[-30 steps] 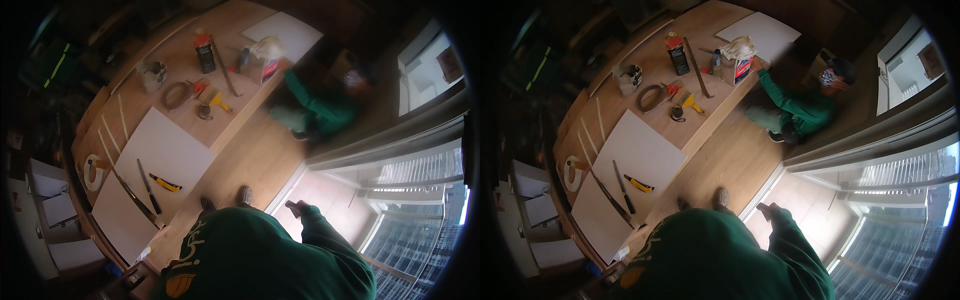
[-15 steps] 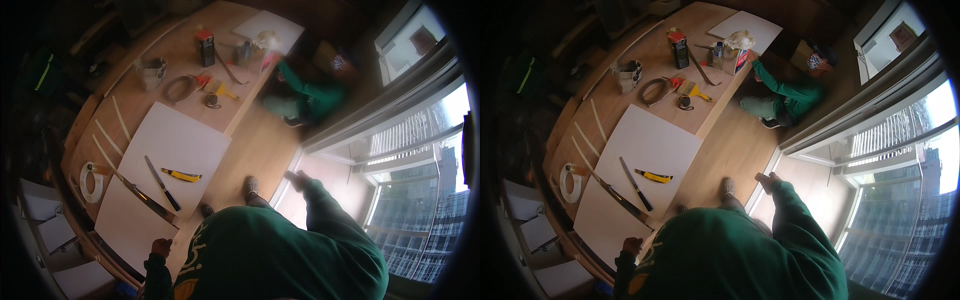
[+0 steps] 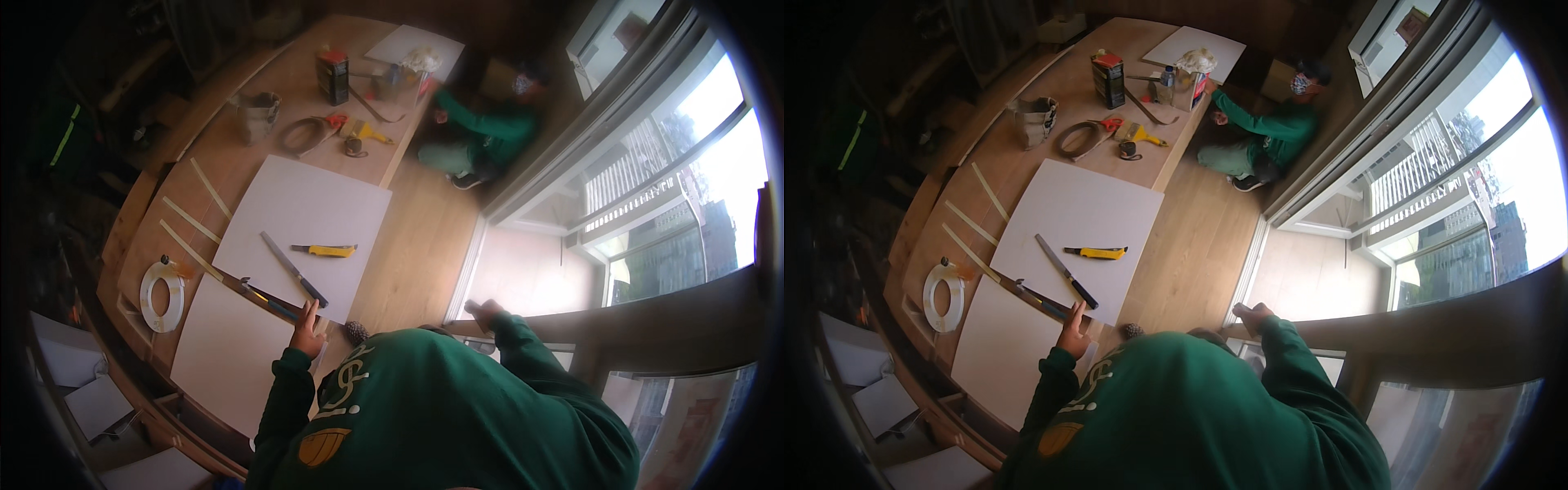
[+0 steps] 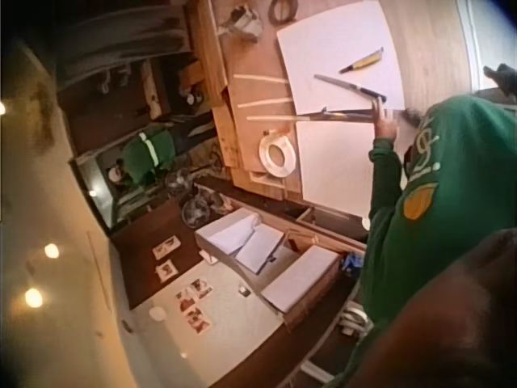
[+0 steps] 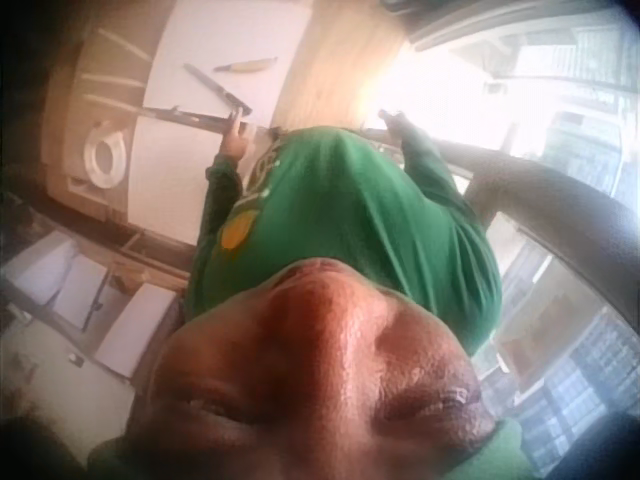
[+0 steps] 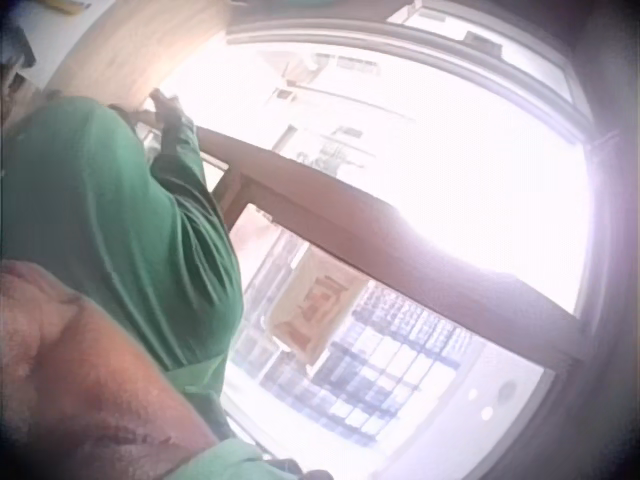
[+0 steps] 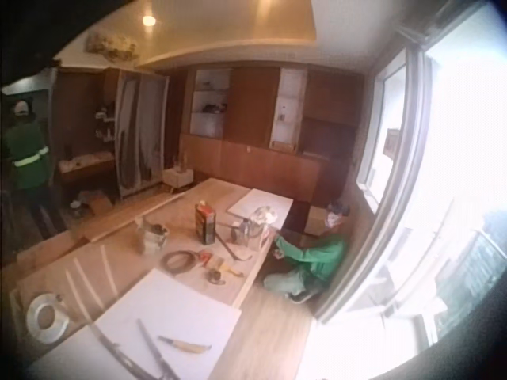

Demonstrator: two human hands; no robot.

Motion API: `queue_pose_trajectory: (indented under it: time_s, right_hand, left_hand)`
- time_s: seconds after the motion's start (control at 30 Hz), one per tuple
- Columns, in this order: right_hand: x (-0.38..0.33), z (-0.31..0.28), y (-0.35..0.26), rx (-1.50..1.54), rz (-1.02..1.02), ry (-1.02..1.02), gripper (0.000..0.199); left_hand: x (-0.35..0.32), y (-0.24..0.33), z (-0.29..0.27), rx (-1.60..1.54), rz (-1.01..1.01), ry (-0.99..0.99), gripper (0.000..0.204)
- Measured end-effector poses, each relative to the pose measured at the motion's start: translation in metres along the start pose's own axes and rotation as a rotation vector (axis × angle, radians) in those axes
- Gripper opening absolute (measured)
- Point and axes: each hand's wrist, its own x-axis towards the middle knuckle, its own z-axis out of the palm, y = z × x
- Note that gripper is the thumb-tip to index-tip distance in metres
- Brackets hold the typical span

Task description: The person uses a hammer and a sanding block to smooth the edges of a white board.

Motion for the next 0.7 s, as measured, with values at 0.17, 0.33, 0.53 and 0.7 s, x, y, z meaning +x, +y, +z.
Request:
queue_pose_trajectory:
  time_s: [0.17, 0.33, 0.53, 0.7]
  right_hand:
    - [0.004, 0.033, 0.05, 0.151, -0.024, 0.079, 0.095]
    - [0.005, 0.075, 0.061, 0.062, -0.084, 0.076, 0.098]
    - [0.024, 0.153, 0.104, 0.201, -0.123, -0.037, 0.098]
    - [-0.053, 0.206, 0.078, -0.153, -0.094, -0.152, 0.099]
  left_hand:
    - [-0.083, -0.062, 0.052, 0.182, -0.013, 0.27, 0.072]
    - [-0.185, -0.108, 0.057, 0.312, -0.11, 0.252, 0.063]
    - [-0.241, -0.075, -0.016, 0.457, -0.133, 0.267, 0.06]
    - [-0.313, -0.112, -0.049, 0.622, -0.248, 0.364, 0.063]
